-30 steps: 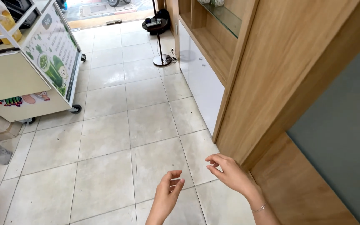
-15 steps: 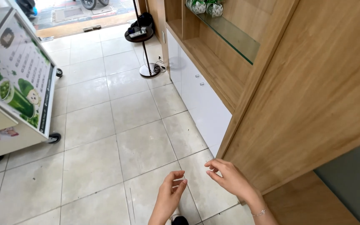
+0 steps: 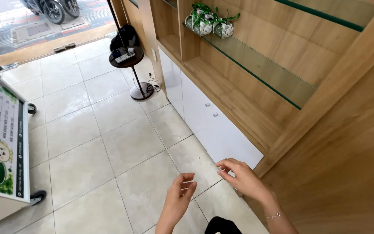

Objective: Move small packaged products from a display shelf to a workbench and arrange them in a grid.

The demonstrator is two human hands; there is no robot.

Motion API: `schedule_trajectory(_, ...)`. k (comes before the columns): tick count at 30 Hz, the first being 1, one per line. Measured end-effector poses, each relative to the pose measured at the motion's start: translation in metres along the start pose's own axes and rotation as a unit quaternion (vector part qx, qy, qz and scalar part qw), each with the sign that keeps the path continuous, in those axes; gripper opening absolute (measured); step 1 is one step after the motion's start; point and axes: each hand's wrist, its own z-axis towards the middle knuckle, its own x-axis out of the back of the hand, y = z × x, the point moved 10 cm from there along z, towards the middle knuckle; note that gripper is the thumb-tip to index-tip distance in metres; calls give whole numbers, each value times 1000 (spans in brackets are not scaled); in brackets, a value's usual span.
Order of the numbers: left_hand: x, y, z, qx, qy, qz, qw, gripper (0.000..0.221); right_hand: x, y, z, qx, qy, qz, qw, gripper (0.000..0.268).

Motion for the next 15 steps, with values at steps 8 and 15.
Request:
schedule_trajectory(8, 34, 30, 154, -46, -28, 11, 999, 31, 34, 5, 146, -24, 24, 8, 999, 26)
schedule_trajectory(15, 54, 85, 307, -62, -44, 22, 997, 30, 88, 10, 290, -49, 52, -11, 997, 25)
